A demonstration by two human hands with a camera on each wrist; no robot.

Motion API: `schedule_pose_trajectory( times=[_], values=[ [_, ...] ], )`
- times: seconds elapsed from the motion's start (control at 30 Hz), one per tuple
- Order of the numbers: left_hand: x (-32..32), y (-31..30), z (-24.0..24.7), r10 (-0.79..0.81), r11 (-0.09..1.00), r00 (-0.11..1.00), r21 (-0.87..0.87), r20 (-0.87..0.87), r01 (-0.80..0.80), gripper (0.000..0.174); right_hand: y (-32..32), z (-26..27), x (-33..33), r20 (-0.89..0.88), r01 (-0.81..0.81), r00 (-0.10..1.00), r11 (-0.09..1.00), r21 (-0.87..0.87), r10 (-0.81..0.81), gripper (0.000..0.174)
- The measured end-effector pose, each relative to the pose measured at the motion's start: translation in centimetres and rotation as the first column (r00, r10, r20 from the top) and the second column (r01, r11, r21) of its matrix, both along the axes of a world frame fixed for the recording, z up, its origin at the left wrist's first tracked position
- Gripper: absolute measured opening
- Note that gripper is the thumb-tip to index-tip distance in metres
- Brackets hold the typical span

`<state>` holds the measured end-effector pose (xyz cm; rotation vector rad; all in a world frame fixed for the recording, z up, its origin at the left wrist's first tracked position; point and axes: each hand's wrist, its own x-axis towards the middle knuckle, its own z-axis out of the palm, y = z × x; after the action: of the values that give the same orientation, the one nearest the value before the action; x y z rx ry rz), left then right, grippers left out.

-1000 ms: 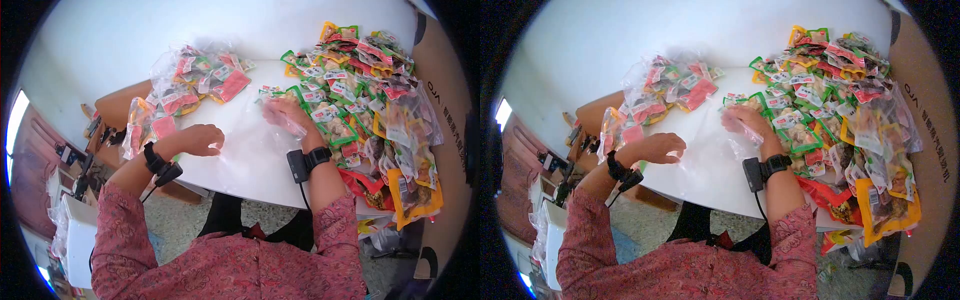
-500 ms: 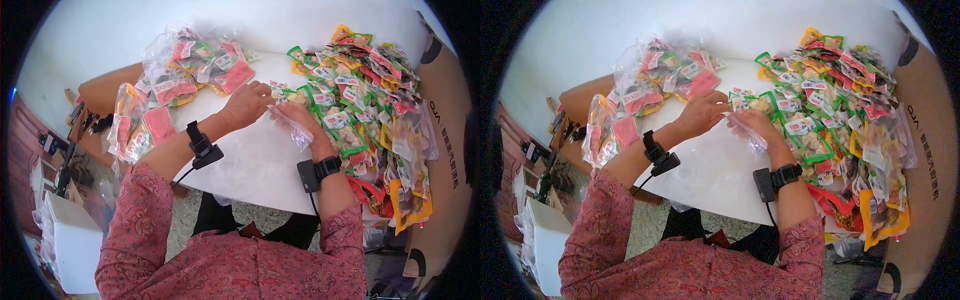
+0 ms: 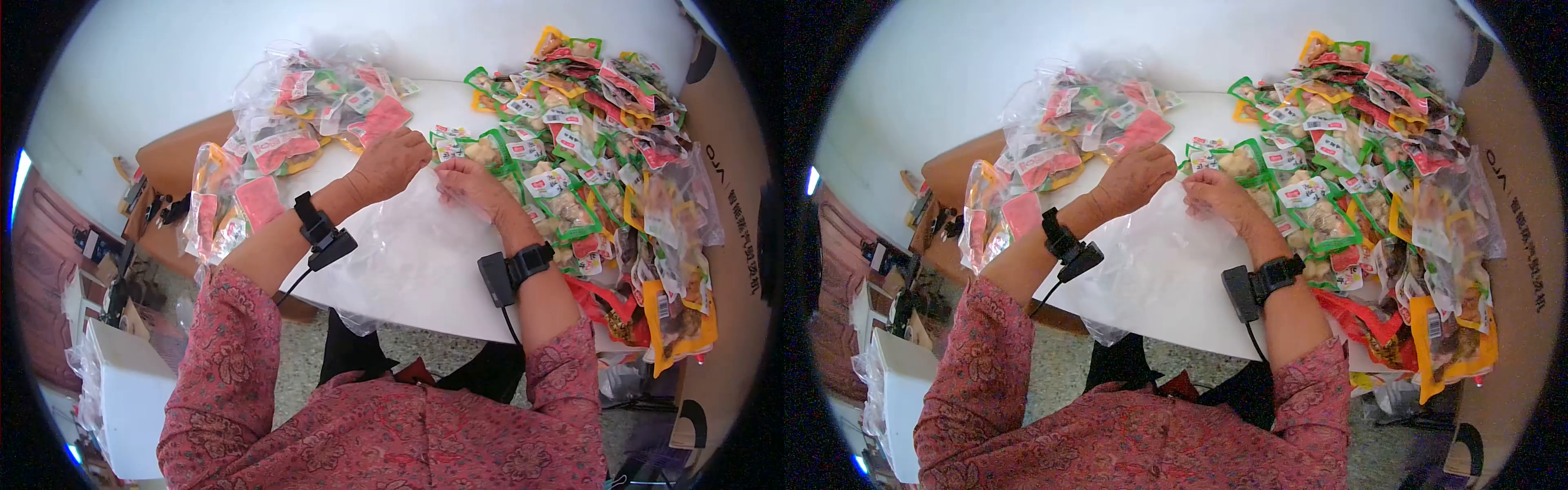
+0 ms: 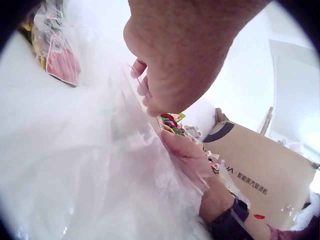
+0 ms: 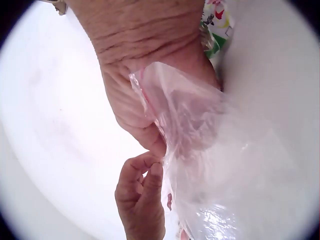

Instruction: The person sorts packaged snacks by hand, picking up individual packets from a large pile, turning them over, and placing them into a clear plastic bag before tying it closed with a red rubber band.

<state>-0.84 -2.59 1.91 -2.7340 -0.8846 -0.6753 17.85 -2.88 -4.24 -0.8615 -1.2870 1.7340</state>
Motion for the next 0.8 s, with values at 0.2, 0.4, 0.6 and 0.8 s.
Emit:
schedule_pose_trajectory(
  times=[0.2,0.4,0.6,0.8],
  values=[
    [-0.5,-0.2,0.2,-0.023,0.999,1.000,0.031,0.016,0.022,0.003,-0.8,1.3,0.2,0.036,-0.029,0.999,0.997,-0.077,0.031,0.017],
    [-0.7,-0.5,-0.2,-0.115,0.993,0.990,-0.007,0.076,0.116,0.005,-0.3,0.2,0.4,-0.048,-0.179,0.983,0.984,-0.006,0.178,0.012],
    [-1.6,-0.9,0.0,-0.106,0.994,0.992,0.042,0.065,0.103,0.011,-0.7,0.8,0.2,0.049,-0.088,0.995,0.996,0.004,0.088,0.012],
    [-0.8,-2.4,1.0,-0.134,0.972,0.988,0.186,-0.079,0.147,0.011,-0.3,0.3,0.3,-0.066,-0.211,0.976,0.976,-0.050,0.207,0.014]
  ],
)
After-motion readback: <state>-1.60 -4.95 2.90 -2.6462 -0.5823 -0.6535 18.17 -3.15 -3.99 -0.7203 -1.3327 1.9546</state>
